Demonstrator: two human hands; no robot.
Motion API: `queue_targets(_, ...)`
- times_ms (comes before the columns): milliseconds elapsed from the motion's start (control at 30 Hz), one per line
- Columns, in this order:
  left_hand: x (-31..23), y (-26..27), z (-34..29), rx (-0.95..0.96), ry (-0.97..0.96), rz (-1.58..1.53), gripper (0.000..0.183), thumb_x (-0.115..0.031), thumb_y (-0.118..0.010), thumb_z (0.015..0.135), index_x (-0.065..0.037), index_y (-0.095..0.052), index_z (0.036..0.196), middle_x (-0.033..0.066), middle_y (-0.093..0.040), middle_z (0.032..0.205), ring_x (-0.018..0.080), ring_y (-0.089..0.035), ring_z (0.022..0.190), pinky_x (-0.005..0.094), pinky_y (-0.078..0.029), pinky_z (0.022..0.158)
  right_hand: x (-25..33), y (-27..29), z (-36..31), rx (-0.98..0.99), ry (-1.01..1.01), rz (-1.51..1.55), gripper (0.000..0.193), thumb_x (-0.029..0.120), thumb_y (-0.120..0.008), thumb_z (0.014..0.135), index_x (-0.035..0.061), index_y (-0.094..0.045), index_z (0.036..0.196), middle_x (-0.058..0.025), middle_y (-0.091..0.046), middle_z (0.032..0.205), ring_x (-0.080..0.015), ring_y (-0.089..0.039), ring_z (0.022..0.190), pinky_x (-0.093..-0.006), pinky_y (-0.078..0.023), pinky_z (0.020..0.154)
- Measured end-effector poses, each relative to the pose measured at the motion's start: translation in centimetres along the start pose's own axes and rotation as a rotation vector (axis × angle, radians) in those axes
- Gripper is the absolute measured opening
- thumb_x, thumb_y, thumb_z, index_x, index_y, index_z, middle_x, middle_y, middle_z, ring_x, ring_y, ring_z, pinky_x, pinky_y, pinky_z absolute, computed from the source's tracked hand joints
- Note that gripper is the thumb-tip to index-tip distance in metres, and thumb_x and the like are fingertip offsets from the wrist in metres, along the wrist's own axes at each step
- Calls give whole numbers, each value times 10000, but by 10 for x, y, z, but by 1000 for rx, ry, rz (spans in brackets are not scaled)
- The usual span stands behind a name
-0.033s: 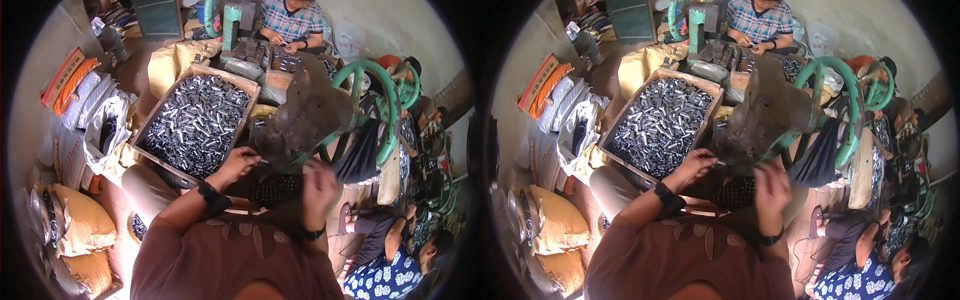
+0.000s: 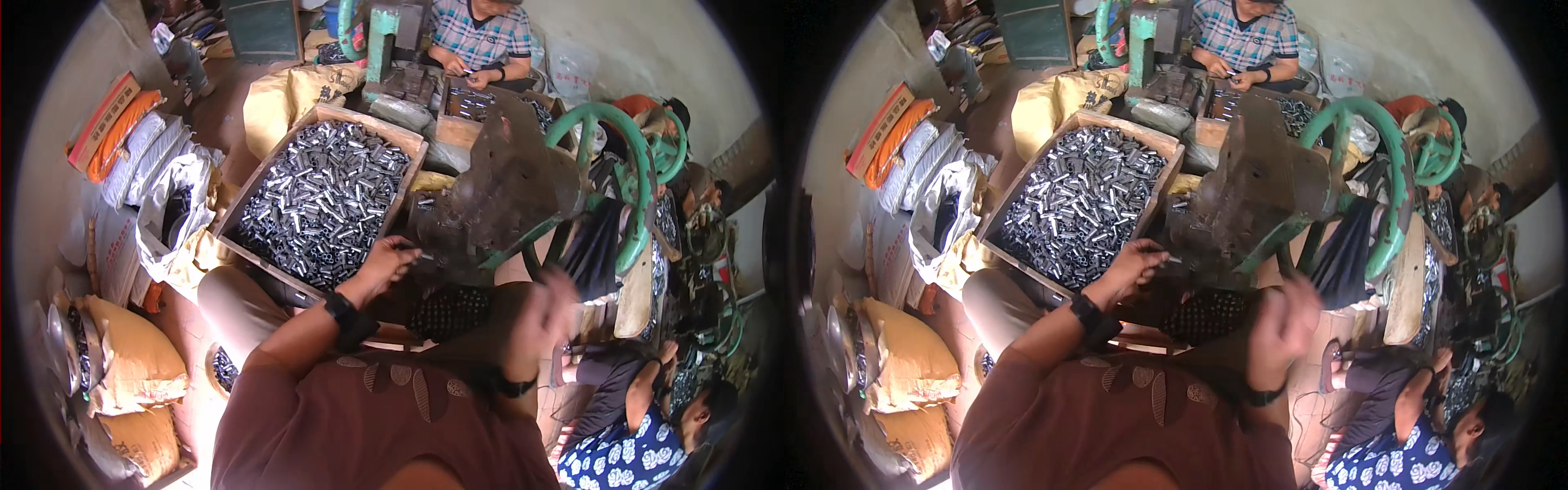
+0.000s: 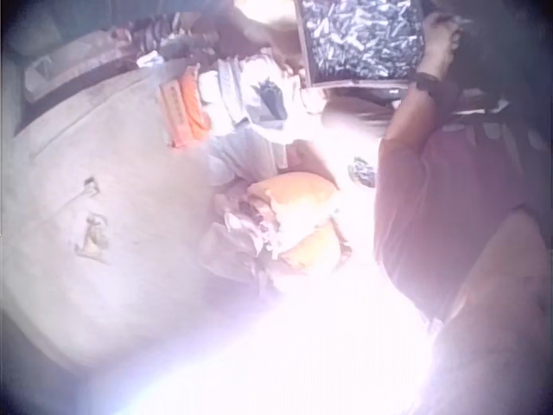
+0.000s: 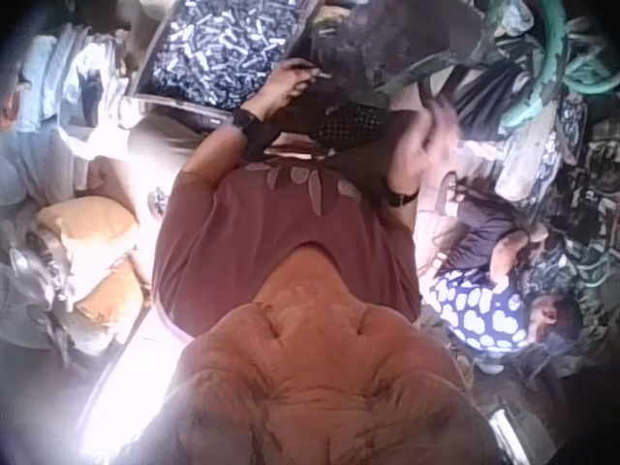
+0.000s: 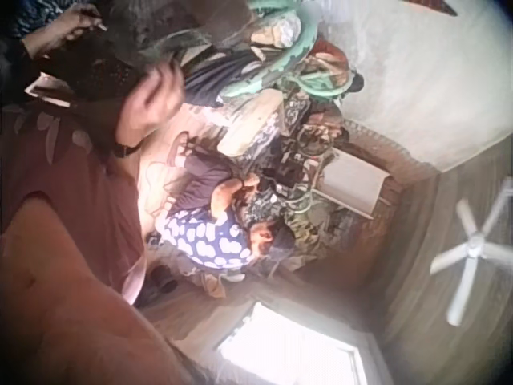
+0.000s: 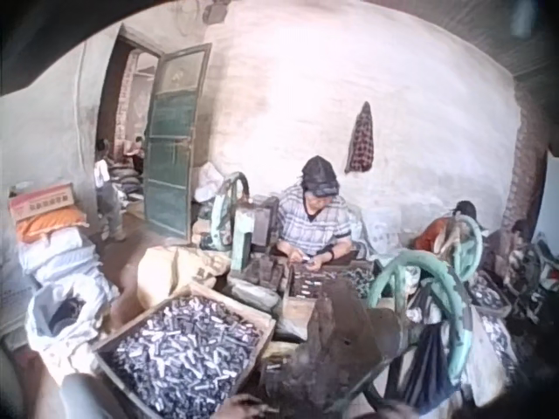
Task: Sorting small metal components from a large bin and using a manual pressing tool to process them.
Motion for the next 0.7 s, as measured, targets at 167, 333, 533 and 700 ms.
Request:
queue_targets(167,-2,15,46,-142,-29,-89,136,-29,-561,816,1,-526,943,14,-510,710,54,-397,508,172,-242,372,-37,38,31,-365,-178,-169,489,168,-649,808,-67,-443,1185,-193,-526,1128,-275,-480,1061,-374,-343,955)
queue_targets(333,-5,2,72,-83,-49,-227,142,-10,-543,811,5,-529,952,33,-528,724,69,-395,499,180,-252,377,-86,25,12,-399,-439,100,563,179,-711,748,-56,-441,1183,-176,-544,1071,-237,-519,932,-356,-391,883)
queue_targets(533,-1,0,80,-100,-56,-50,135,-35,-591,798,-18,-552,926,26,-557,707,59,-388,478,192,-256,384,-69,38,60,-210,-370,-82,504,171,-691,755,-64,-465,1139,-156,-568,1014,-209,-525,911,-317,-405,851)
queue_targets(700,-1,-8,81,-152,-107,101,108,-52,-628,778,-29,-583,874,2,-541,624,59,-411,472,202,-285,395,-57,39,114,-20,-401,-24,498,196,-675,779,-73,-480,1150,-146,-568,1052,-197,-514,944,-288,-366,895)
Point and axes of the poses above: each hand's wrist, its own z-axis towards the middle knuckle, its own y-axis out of the back of the hand, x = y × z, the point moved 5 cm from there along z, towards the middle knuckle
